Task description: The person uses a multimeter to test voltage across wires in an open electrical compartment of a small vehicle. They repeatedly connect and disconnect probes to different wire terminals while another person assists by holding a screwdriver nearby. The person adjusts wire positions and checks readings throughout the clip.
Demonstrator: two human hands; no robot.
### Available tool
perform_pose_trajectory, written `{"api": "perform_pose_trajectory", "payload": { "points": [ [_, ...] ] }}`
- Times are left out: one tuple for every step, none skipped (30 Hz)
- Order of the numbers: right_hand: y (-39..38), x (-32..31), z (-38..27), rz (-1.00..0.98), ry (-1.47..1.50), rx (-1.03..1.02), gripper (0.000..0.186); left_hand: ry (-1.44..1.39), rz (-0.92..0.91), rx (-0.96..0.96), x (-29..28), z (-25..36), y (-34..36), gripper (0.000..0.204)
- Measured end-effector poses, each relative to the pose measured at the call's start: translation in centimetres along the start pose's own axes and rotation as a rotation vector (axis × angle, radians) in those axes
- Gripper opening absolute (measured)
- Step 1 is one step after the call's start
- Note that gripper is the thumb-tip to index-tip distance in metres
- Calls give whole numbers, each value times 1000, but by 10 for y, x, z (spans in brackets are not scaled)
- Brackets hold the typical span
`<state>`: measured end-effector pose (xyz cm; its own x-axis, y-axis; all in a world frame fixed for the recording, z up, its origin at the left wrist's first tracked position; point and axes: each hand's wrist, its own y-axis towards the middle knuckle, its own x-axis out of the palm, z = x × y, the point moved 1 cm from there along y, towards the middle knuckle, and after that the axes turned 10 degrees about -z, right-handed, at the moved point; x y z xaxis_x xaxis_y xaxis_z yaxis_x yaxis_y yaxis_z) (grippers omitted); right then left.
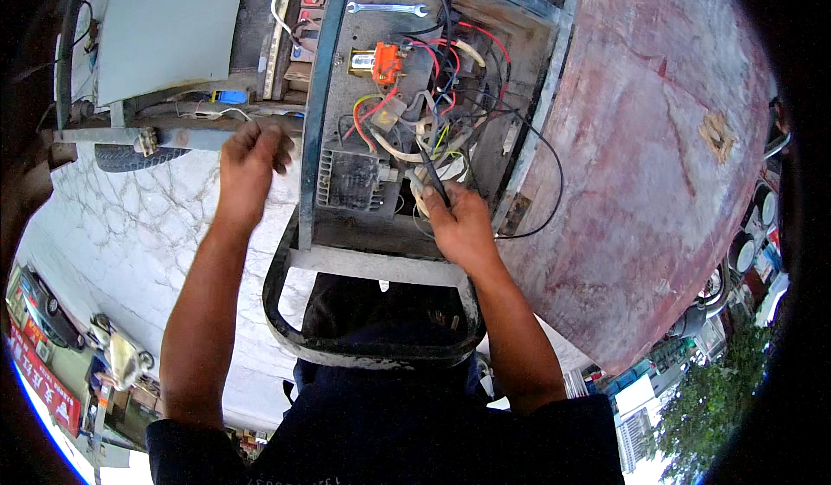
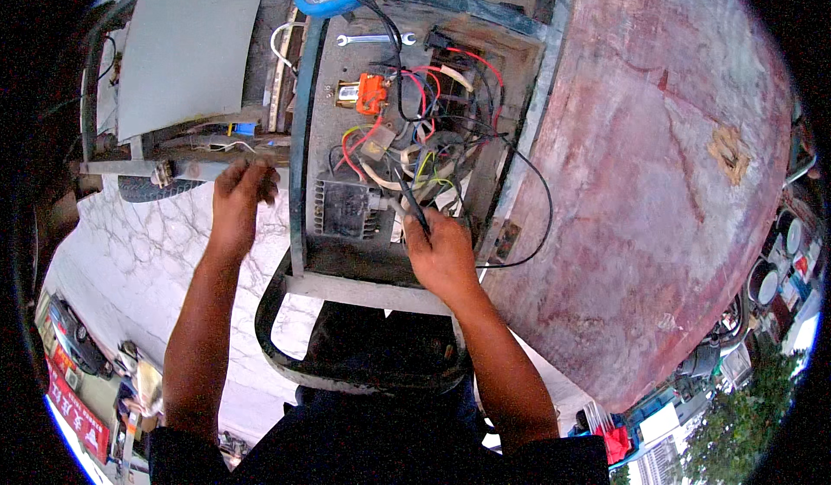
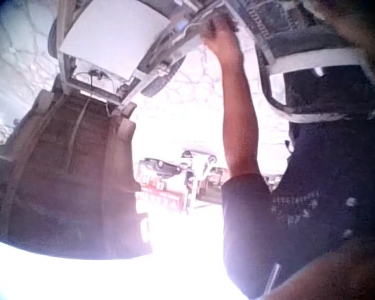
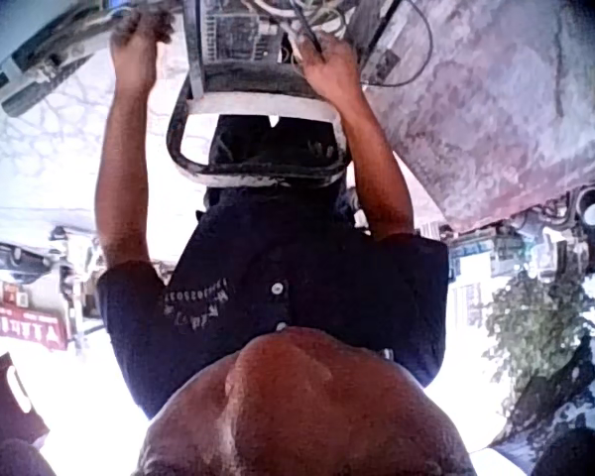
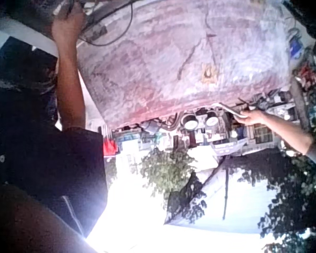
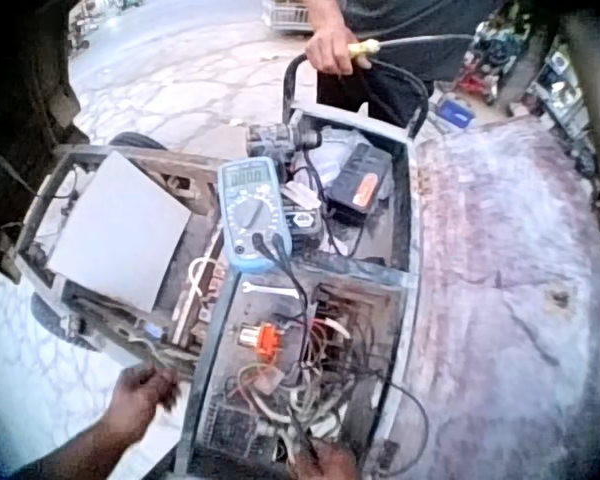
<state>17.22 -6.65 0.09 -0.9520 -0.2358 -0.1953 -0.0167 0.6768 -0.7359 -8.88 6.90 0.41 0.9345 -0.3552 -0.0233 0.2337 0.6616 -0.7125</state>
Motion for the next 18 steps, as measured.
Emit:
{"api": "perform_pose_trajectory", "payload": {
  "points": [
    [-1, -1, -2, 2, -11, 0, 25, -36, 37, -31, -6, -9, 14, 23],
    [-4, -3, -8, 4, -21, 0, 23, -57, -37, -115, -7, -21, 29, 24],
    [-7, -4, -13, 5, -26, 7, 21, -75, -115, -207, -7, -31, 42, 25],
    [-9, -4, -17, -2, -21, 20, 21, -84, -224, -286, -5, -34, 51, 24],
    [-10, -5, -22, -10, -15, 32, 21, -82, -252, -291, 0, -39, 59, 23],
    [-11, -5, -26, -13, -9, 48, 21, -77, -287, -296, 7, -43, 67, 22],
    [-11, -4, -31, -39, 0, 60, 21, -73, -319, -301, 11, -45, 73, 21],
    [-11, -3, -36, -67, 9, 71, 21, -31, -330, -323, 11, -46, 78, 25],
    [-12, -3, -37, -91, 21, 85, 22, 15, -346, -345, 13, -41, 81, 29],
    [-9, 2, -36, -129, 98, 60, 22, 60, -361, -366, 14, -40, 83, 34],
    [-4, 7, -37, -149, 117, 66, 22, 38, -373, -372, 15, -42, 83, 32],
    [1, 12, -40, -170, 135, 70, 21, 17, -384, -376, 15, -44, 84, 30],
    [8, 17, -43, -188, 154, 74, 21, -3, -397, -380, 16, -44, 85, 28],
    [18, 26, -33, -168, 88, -20, 18, -49, -391, -375, 17, -44, 85, 26],
    [28, 32, -31, -143, 41, -42, 18, -96, -378, -373, 16, -45, 82, 24],
    [36, 38, -30, -113, -5, -61, 18, -142, -372, -370, 17, -45, 79, 21],
    [43, 42, -30, -82, -52, -81, 18, -183, -356, -377, 19, -44, 75, 21],
    [46, 40, -43, -15, -99, -168, 20, -225, -340, -382, 20, -43, 70, 21]
  ]
}}
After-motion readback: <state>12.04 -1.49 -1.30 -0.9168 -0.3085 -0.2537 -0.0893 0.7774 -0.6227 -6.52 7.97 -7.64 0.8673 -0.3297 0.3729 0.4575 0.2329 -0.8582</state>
